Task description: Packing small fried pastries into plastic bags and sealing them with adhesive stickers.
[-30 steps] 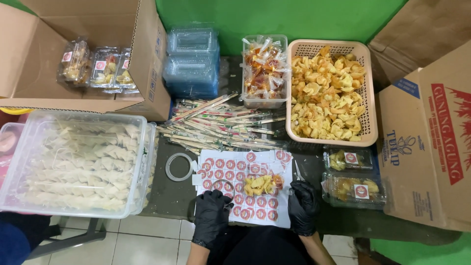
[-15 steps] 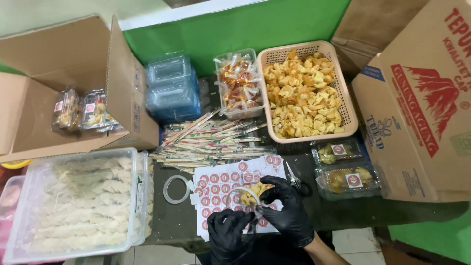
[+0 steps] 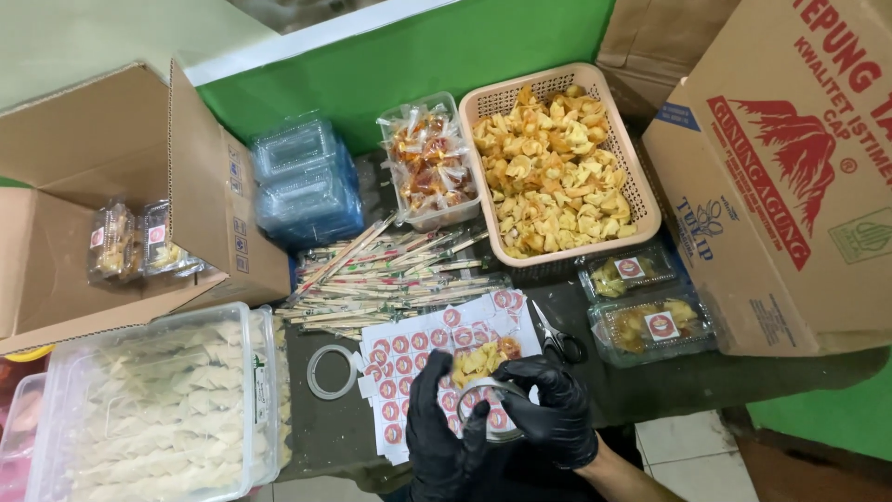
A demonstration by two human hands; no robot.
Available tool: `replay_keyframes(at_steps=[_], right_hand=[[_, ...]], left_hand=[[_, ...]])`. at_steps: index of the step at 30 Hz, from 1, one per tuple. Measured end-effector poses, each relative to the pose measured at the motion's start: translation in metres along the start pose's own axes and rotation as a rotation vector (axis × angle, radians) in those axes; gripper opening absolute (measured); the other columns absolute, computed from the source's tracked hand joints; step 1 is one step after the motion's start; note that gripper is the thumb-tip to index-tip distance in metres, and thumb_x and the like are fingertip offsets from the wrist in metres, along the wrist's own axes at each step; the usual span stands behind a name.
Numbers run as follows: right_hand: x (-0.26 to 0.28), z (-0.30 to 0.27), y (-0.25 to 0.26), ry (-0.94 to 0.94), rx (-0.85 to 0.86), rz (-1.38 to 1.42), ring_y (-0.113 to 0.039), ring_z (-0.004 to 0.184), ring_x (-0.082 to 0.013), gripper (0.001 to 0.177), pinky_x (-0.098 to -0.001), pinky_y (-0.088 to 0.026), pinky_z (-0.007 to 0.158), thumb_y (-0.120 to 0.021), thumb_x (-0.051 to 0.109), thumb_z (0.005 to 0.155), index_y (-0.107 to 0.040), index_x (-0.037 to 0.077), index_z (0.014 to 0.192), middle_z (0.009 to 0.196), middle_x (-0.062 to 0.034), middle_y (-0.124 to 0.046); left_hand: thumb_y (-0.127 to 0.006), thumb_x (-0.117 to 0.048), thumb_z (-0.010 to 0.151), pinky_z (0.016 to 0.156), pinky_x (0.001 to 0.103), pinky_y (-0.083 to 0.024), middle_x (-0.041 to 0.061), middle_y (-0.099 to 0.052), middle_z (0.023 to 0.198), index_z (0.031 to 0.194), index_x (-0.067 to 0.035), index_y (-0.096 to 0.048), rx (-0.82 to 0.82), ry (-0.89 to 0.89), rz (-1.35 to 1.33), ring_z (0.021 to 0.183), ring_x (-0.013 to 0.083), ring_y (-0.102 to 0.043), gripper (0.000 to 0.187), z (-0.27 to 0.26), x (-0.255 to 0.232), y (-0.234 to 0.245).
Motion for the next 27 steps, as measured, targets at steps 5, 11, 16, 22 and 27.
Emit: replay_keyframes(at_steps=[5, 11, 16, 22, 27], right_hand=[[0.007, 0.0, 0.001, -0.018, -0.054, -0.028, -0.077, 0.083, -0.0175, 0.037, -0.0316, -0.064, 0.077, -0.087, 0.011, 0.075, -0.069, 0.008, 0.107, 0.093, -0.0064, -0.078], [0.005, -0.003, 0.004, 0.009, -0.099, 0.012, -0.074, 0.072, -0.016, 0.043, -0.0315, -0.063, 0.072, -0.09, 0.006, 0.072, -0.065, 0.005, 0.106, 0.083, -0.0077, -0.076], [0.011, -0.015, 0.007, 0.05, -0.217, -0.056, -0.073, 0.067, -0.0126, 0.054, -0.0297, -0.063, 0.074, -0.094, 0.013, 0.069, -0.064, 0.003, 0.113, 0.075, -0.0071, -0.074], [0.003, -0.035, 0.007, 0.008, -0.354, -0.115, -0.074, 0.073, -0.0125, 0.056, -0.0252, -0.058, 0.063, -0.087, 0.009, 0.074, -0.063, 0.004, 0.124, 0.085, -0.0067, -0.076], [-0.018, -0.029, -0.001, -0.137, -0.166, 0.069, -0.073, 0.081, -0.0132, 0.057, -0.0338, -0.061, 0.079, -0.084, 0.003, 0.076, -0.064, 0.007, 0.129, 0.091, -0.0032, -0.077]], left_hand=[[-0.049, -0.03, 0.105, 0.073, 0.035, -0.061, -0.001, -0.082, 0.11, 0.119, -0.02, -0.075, 0.123, 0.053, 0.025, 0.091, 0.0246, -0.081, 0.031, -0.02, 0.045, -0.024], [-0.047, -0.026, 0.106, 0.079, 0.036, -0.064, 0.003, -0.082, 0.107, 0.115, -0.014, -0.073, 0.055, 0.163, -0.056, 0.094, 0.0275, -0.082, 0.03, -0.023, 0.043, -0.023], [-0.047, -0.027, 0.107, 0.083, 0.035, -0.064, 0.005, -0.081, 0.109, 0.115, -0.011, -0.073, -0.059, 0.204, -0.062, 0.096, 0.0275, -0.081, 0.031, -0.024, 0.043, -0.02], [-0.046, -0.027, 0.106, 0.081, 0.033, -0.063, 0.004, -0.082, 0.108, 0.114, -0.011, -0.073, -0.122, 0.285, -0.058, 0.094, 0.0254, -0.081, 0.033, -0.025, 0.048, -0.021], [-0.045, -0.031, 0.106, 0.082, 0.038, -0.065, 0.004, -0.082, 0.106, 0.109, -0.014, -0.074, -0.049, 0.251, -0.052, 0.097, 0.0277, -0.081, 0.034, -0.013, 0.037, -0.016]])
Point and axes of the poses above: each hand's wrist, its own z-axis towards the middle knuckle, its own y-axis out of the back of the hand, x = y × z, the point moved 8 cm from there along z, towards the middle knuckle
